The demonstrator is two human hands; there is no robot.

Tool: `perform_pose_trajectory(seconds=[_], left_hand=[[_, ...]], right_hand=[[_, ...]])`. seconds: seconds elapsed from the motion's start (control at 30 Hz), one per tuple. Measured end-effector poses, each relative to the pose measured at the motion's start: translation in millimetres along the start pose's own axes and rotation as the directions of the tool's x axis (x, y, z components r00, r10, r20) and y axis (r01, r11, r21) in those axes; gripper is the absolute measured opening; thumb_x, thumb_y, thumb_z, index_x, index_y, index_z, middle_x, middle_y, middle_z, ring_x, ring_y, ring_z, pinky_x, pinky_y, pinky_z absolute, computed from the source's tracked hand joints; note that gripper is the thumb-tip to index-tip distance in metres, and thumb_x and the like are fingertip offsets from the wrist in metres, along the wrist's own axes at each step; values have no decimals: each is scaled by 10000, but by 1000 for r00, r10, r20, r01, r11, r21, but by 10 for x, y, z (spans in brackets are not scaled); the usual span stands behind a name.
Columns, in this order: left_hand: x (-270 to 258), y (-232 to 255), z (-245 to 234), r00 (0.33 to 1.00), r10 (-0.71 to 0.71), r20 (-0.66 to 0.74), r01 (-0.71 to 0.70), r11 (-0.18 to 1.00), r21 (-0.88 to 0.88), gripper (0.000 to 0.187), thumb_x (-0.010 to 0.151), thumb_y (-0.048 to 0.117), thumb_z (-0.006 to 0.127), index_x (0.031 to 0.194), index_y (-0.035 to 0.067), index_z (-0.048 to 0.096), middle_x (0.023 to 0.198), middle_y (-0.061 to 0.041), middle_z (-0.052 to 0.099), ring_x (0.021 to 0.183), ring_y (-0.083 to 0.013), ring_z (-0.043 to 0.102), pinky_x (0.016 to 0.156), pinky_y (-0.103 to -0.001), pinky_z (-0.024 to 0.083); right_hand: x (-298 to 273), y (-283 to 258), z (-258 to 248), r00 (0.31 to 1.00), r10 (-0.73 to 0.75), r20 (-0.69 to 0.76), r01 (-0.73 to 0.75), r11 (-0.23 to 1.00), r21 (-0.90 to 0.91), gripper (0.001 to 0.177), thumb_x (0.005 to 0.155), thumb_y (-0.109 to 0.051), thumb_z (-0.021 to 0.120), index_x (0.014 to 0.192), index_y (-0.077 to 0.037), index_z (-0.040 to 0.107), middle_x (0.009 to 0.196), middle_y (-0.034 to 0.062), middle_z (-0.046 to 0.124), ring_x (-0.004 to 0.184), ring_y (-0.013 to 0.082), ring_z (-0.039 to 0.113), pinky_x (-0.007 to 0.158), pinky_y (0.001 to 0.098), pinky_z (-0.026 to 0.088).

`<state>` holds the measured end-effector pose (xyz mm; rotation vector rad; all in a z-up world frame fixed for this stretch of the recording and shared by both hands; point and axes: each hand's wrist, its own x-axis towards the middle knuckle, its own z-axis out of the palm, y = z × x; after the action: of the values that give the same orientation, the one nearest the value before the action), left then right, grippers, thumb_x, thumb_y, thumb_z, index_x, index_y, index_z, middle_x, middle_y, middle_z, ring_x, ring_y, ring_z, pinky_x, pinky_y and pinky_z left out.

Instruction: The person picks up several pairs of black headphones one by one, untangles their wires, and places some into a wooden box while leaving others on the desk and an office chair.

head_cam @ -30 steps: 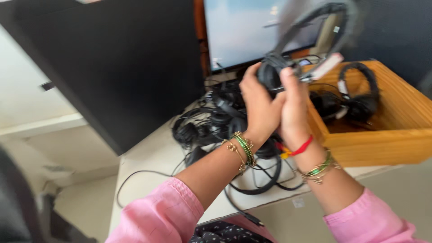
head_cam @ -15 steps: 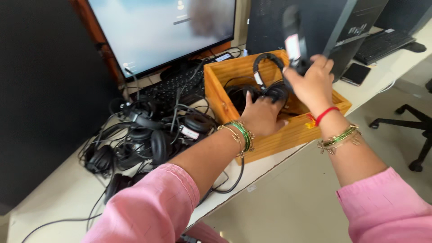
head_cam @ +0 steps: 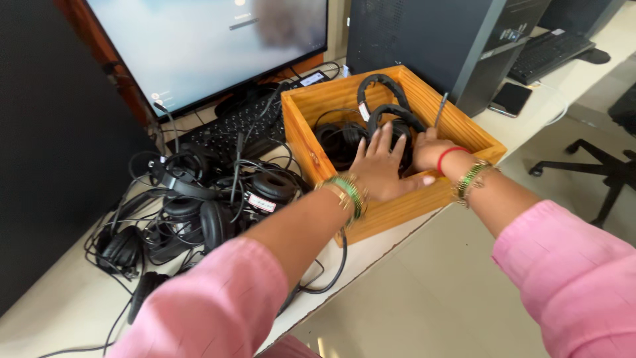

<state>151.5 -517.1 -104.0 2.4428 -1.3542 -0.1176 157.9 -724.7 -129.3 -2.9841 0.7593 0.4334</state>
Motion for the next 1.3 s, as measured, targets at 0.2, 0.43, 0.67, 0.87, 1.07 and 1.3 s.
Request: perform_pose_trajectory(seconds=[0.2, 0.43, 0.67, 0.87, 1.07, 1.3], left_hand=[[485, 33, 32, 910, -114, 399, 82, 992, 97, 1238, 722, 970, 192, 1586, 89, 285, 1684, -219, 35, 1575, -350, -53, 1255, -506, 60], [93, 14, -127, 938, -26, 346, -20, 992, 127, 1150, 754, 916, 369, 1540, 79, 418, 1648, -239, 231, 1556, -389, 137, 1228, -590, 134], [-727, -124, -856, 992, 90, 83, -96, 993, 68, 874, 798, 714, 632, 1456, 149, 532, 1447, -176, 526, 1429, -329, 398, 1175, -660, 171], [-1605, -817, -1490, 875, 59, -481, -242, 912, -330, 413, 959, 384, 670, 1242, 87, 717, 1213, -137, 745, 1107, -253, 726, 952, -348, 558], [-2493, -1868, -1676, 641, -304, -705, 125, 947, -295, 243, 992, 201, 647, 1181, 83, 742, 1082, -159, 771, 990, -249, 764, 847, -347, 575], [-3080, -2337, -958, 505, -413, -758, 522, 846, -113, 329, 818, 175, 748, 1126, 61, 755, 1081, -233, 692, 998, -402, 684, 894, -470, 550]], right_hand=[[-34, -120, 29, 992, 30, 120, -24, 998, -56, 820, 917, -325, 687, 1565, -26, 282, 1629, 183, 230, 1424, 417, 445, 1138, 538, 407], [-264, -132, -72, 994, -43, 103, 50, 997, -64, 922, 834, -541, 761, 1507, -16, 415, 1524, 213, 457, 1417, 356, 483, 1154, 443, 423], [-335, -38, -399, 994, -96, 49, 97, 995, -30, 1057, 769, -632, 813, 1477, 44, 416, 1381, 264, 608, 1265, 352, 615, 1058, 416, 490], [-1444, -594, -646, 748, -139, -649, 170, 985, -15, 507, 908, -516, 730, 1259, -150, 724, 934, 155, 777, 917, 346, 734, 854, 489, 547], [-2037, -1884, -705, 404, -458, -792, 888, 403, 220, 126, 915, -178, 720, 980, -85, 776, 889, 83, 779, 793, 200, 767, 733, 325, 591], [-1831, -3691, -308, 359, -658, -662, 873, 487, -11, 191, 857, -287, 716, 875, -113, 792, 864, 163, 753, 829, 361, 717, 768, 472, 575]])
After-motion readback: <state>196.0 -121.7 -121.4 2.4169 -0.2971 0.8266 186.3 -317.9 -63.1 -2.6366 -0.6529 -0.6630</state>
